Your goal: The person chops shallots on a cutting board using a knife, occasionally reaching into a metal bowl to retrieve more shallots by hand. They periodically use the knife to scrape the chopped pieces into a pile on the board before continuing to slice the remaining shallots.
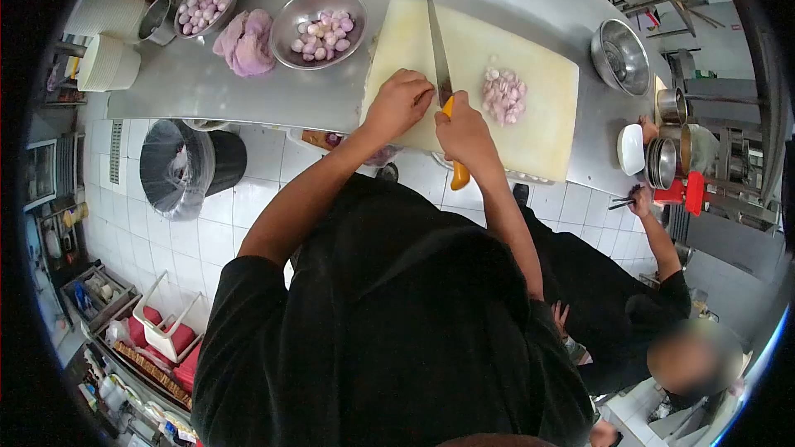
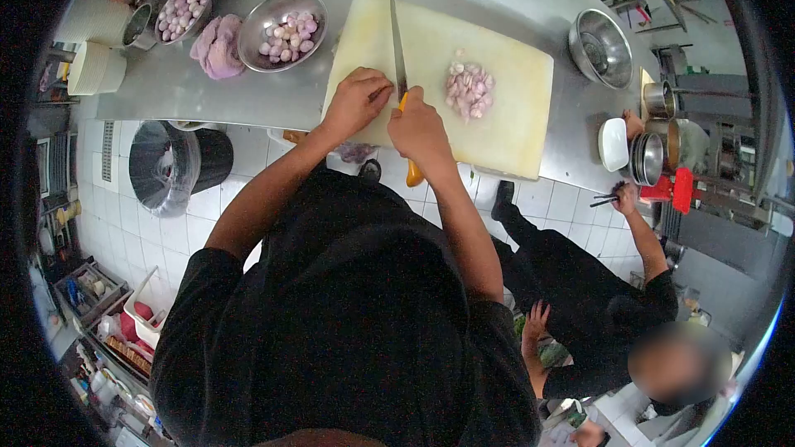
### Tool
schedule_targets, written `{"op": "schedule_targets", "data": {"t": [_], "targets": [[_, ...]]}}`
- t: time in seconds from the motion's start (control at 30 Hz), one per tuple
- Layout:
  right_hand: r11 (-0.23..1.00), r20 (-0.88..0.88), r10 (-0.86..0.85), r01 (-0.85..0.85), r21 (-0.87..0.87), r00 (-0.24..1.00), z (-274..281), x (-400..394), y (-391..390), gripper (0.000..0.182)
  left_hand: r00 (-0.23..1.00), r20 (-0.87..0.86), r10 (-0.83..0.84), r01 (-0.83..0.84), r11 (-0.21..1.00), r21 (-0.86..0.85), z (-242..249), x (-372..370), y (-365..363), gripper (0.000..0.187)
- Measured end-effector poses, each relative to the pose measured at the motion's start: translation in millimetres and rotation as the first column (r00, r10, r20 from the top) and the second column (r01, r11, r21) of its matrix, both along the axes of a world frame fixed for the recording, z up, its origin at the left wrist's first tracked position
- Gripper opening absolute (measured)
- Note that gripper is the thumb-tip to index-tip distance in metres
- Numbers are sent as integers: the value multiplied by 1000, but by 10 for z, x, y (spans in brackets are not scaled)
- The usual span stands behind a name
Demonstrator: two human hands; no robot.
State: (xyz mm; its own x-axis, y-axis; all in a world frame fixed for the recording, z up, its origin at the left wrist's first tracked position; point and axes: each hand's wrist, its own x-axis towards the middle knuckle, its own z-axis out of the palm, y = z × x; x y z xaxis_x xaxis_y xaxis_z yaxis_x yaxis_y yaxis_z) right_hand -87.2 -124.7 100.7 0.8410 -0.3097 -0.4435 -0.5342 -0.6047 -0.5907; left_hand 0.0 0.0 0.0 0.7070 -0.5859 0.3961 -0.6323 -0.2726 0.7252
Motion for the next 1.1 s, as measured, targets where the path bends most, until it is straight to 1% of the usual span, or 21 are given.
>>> {"op": "schedule_targets", "data": {"t": [0.03,0.07,0.1,0.13,0.17,0.2,0.3,0.4,0.47,0.57,0.67,0.77,0.87,0.97,1.1], "targets": [[998,-59,-30,33,60,998,212,16,34,31,1000,8,-2,2,1000,0,23,20,-6,15],[991,-121,-57,71,118,991,290,13,54,31,1000,14,-6,6,1000,1,38,19,-4,16],[998,-67,-26,30,53,997,77,-97,126,31,1000,-24,-3,3,1000,15,-8,-130,92,15],[999,26,7,-6,-46,1000,-239,-94,122,31,1000,-21,-3,3,1000,-3,-18,-111,66,15],[989,114,49,-32,-146,992,-410,-86,108,31,1000,-20,-3,2,1000,-20,-24,-101,43,14],[990,93,46,-32,-139,995,-398,-55,107,30,1000,-8,7,-7,1000,-16,-6,-78,47,14],[999,94,-32,29,40,995,-521,-61,-41,30,999,26,20,-20,1000,-3,7,-105,8,13],[993,77,-72,64,96,994,-562,-85,-193,30,996,89,18,-20,1000,22,-18,-59,-94,15],[993,87,-93,86,75,992,-563,-134,-286,31,994,108,-2,-5,998,59,-33,-59,-180,17],[995,91,-99,96,41,991,-583,-231,-402,32,992,114,-45,26,986,162,6,-70,-247,19],[998,116,-68,70,-10,991,-541,-267,-394,33,993,118,-23,6,990,143,20,-73,-240,19],[997,121,-34,42,-63,992,-404,-279,-337,34,993,106,46,-45,999,-14,8,-80,-199,15],[995,111,3,8,-98,994,-346,-271,-258,35,996,-25,90,-90,995,-31,54,-74,-143,13],[996,72,15,-8,-92,997,-282,-242,-248,34,998,28,55,-55,998,-18,-42,-72,-153,11],[999,4,22,-22,-48,1000,-26,-229,-176,34,999,28,45,-45,999,-3,-8,-70,-133,10]]}}
